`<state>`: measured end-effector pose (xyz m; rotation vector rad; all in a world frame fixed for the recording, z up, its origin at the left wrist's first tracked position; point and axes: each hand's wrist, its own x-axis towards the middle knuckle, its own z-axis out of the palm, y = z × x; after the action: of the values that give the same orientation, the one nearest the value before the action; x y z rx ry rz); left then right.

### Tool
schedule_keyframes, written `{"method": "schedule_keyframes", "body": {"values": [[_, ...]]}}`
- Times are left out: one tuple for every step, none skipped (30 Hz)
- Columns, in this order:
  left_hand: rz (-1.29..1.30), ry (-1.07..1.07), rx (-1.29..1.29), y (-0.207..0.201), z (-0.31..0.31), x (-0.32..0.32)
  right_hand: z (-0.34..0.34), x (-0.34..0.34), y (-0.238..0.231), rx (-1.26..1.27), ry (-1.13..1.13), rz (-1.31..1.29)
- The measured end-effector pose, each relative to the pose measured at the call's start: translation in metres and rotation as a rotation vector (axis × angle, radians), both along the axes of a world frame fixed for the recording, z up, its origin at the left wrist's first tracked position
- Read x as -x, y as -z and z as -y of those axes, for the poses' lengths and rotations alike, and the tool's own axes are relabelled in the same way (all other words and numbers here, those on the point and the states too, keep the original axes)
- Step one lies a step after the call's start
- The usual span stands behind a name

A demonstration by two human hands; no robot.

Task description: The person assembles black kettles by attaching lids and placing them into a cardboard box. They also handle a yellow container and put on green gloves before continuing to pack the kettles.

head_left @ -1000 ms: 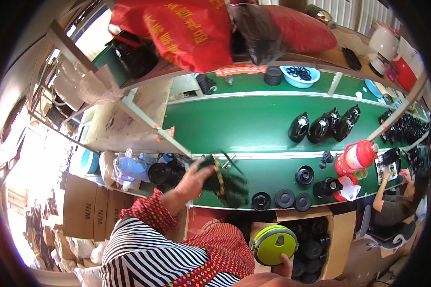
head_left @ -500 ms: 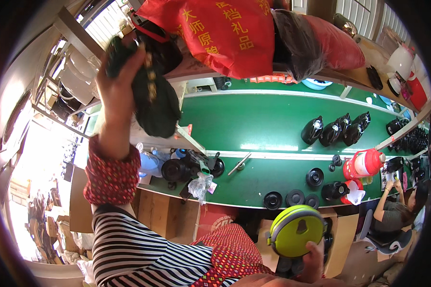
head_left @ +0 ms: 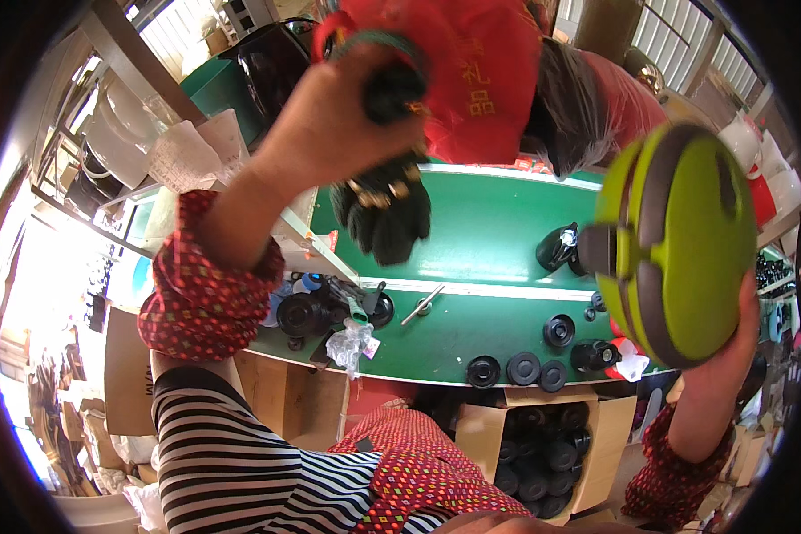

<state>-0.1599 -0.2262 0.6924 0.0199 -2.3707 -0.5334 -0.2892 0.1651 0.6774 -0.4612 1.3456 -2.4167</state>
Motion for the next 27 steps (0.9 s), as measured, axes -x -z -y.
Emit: {"method": "schedule_keyframes", "body": {"values": [[0.013,-0.013,0.063,0.008,-0.004,-0.006,0.018,0.015,-0.006,0.043,-0.179,-0.096],[0.034,-0.027,0.079,0.019,-0.005,-0.010,0.037,0.030,-0.011,0.092,-0.354,-0.194],[0.026,-0.005,0.086,0.026,-0.008,-0.007,0.055,0.034,-0.024,0.152,-0.378,-0.170],[0.039,-0.024,0.088,0.026,-0.009,-0.009,0.079,0.033,-0.036,0.202,-0.446,-0.132],[0.046,-0.026,0.083,0.027,-0.011,-0.007,0.099,0.032,-0.049,0.242,-0.498,-0.099],[0.056,-0.035,0.081,0.028,-0.012,-0.006,0.119,0.032,-0.061,0.282,-0.551,-0.064],[0.048,-0.029,0.095,0.030,-0.012,-0.006,0.139,0.036,-0.064,0.306,-0.723,-0.150],[0.048,-0.028,0.110,0.033,-0.013,-0.009,0.158,0.040,-0.066,0.327,-0.894,-0.238],[0.050,-0.033,0.123,0.036,-0.012,-0.011,0.179,0.041,-0.066,0.318,-0.989,-0.264],[0.078,-0.005,0.150,0.037,-0.008,-0.015,0.194,0.042,-0.064,0.276,-1.022,-0.296],[-0.030,0.030,0.152,0.040,-0.008,-0.017,0.210,0.044,-0.058,0.215,-1.023,-0.330],[-0.003,0.023,0.143,0.039,-0.008,-0.018,0.219,0.045,-0.053,0.106,-0.957,-0.385],[0.032,0.007,0.137,0.036,-0.011,-0.026,0.220,0.044,-0.049,-0.006,-0.885,-0.455],[-0.079,0.006,0.107,0.041,-0.011,-0.039,0.224,0.044,-0.041,-0.108,-0.836,-0.533],[-0.185,-0.031,0.110,0.046,-0.011,-0.060,0.229,0.043,-0.029,-0.186,-0.801,-0.621],[-0.172,-0.035,0.088,0.055,-0.009,-0.074,0.221,0.046,-0.022,-0.272,-0.714,-0.717],[-0.267,-0.081,0.134,0.072,-0.007,-0.089,0.210,0.049,-0.015,-0.351,-0.606,-0.827],[-0.336,-0.040,0.098,0.083,-0.007,-0.087,0.176,0.049,-0.017,-0.487,-0.394,-0.959],[-0.234,-0.067,0.051,0.101,-0.009,-0.111,0.166,0.050,-0.008,-0.545,-0.271,-1.077],[-0.135,-0.099,0.007,0.117,-0.009,-0.133,0.157,0.054,0.000,-0.558,-0.182,-1.136],[-0.047,-0.131,-0.035,0.133,-0.011,-0.158,0.140,0.053,0.005,-0.573,-0.090,-1.189],[-0.051,-0.223,-0.260,0.174,-0.013,-0.177,0.130,0.052,0.010,-0.590,-0.035,-1.230],[0.135,-0.404,-0.565,0.198,-0.028,-0.194,0.114,0.054,0.016,-0.614,0.023,-1.265],[0.126,-0.466,-0.612,0.242,-0.031,-0.207,0.095,0.054,0.022,-0.663,0.078,-1.325],[0.204,-0.589,-0.625,0.275,-0.036,-0.216,0.073,0.054,0.030,-0.788,0.113,-1.510],[0.224,-0.676,-0.675,0.316,-0.039,-0.223,0.051,0.047,0.040,-0.968,0.185,-1.851],[0.280,-0.796,-0.835,0.361,-0.048,-0.240,0.031,0.042,0.069,-1.214,0.385,-2.483]]}}
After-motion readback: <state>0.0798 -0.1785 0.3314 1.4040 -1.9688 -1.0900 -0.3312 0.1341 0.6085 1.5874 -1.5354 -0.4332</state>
